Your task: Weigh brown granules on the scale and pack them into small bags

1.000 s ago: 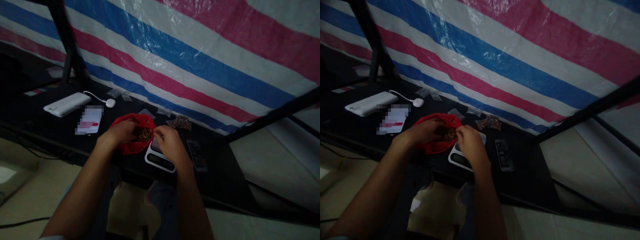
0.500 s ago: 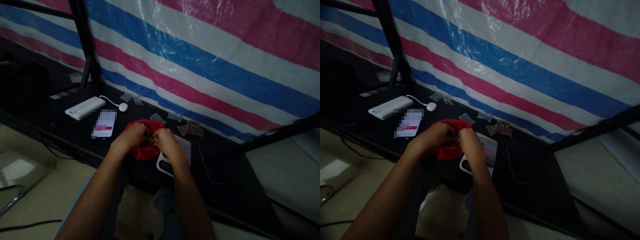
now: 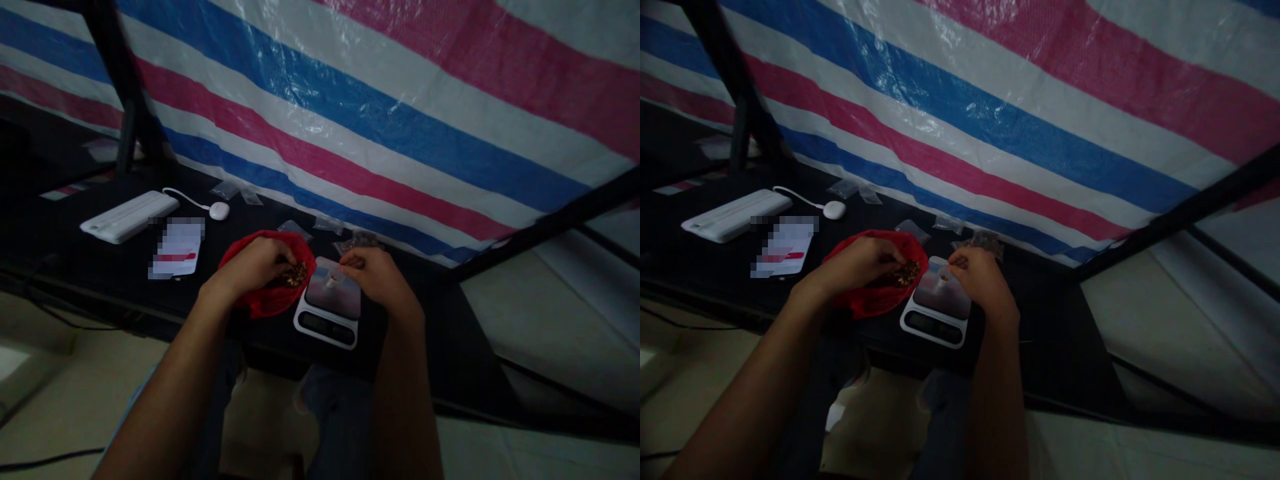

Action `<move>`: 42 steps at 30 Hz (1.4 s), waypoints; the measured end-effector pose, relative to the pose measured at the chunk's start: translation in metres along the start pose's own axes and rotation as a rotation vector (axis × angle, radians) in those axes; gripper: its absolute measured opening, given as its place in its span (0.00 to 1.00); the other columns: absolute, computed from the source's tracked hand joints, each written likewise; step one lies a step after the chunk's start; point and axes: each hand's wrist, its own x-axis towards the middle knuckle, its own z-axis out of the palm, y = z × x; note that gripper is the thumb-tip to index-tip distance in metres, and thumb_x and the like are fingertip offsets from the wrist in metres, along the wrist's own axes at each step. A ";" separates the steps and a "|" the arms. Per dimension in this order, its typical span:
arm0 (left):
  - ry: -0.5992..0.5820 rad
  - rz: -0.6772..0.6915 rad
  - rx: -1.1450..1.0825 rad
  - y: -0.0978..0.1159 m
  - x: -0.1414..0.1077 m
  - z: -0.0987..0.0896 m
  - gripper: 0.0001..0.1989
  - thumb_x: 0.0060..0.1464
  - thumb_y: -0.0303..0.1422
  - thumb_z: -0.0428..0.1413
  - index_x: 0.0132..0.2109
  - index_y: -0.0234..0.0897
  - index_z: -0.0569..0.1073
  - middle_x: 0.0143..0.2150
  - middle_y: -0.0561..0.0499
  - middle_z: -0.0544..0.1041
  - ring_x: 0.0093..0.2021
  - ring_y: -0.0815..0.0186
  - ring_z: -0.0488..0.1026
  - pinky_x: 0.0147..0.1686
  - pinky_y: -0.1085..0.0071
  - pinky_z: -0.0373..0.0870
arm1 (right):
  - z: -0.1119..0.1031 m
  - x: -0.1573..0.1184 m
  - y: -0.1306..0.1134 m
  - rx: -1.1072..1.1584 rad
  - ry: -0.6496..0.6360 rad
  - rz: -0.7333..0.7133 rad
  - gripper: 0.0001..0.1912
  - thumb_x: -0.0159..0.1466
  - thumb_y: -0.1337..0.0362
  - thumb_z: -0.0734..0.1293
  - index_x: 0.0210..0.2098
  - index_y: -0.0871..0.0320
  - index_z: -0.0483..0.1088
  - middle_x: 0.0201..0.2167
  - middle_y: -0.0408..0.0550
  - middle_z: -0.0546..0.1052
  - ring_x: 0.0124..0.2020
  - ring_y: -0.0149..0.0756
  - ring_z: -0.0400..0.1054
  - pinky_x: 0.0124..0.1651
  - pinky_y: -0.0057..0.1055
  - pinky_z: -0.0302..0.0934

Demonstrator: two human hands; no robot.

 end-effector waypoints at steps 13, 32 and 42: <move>0.127 0.268 -0.282 0.054 0.023 0.022 0.10 0.62 0.30 0.57 0.45 0.38 0.83 0.46 0.48 0.84 0.47 0.62 0.80 0.49 0.69 0.74 | -0.002 -0.002 0.011 0.138 0.053 -0.054 0.08 0.65 0.70 0.67 0.39 0.59 0.80 0.37 0.49 0.84 0.38 0.37 0.78 0.44 0.32 0.69; -0.060 0.254 -0.033 0.069 0.040 0.043 0.15 0.58 0.25 0.58 0.51 0.37 0.82 0.51 0.45 0.84 0.52 0.57 0.80 0.54 0.65 0.73 | -0.011 -0.008 0.023 0.199 0.224 -0.072 0.07 0.65 0.68 0.67 0.37 0.60 0.78 0.35 0.50 0.83 0.36 0.36 0.77 0.41 0.32 0.68; 0.027 0.285 -0.173 0.068 0.036 0.036 0.17 0.65 0.28 0.52 0.56 0.38 0.78 0.50 0.47 0.84 0.48 0.61 0.80 0.51 0.68 0.73 | -0.004 -0.005 0.026 0.172 0.145 -0.086 0.08 0.66 0.71 0.65 0.38 0.61 0.77 0.37 0.50 0.83 0.36 0.35 0.76 0.41 0.32 0.66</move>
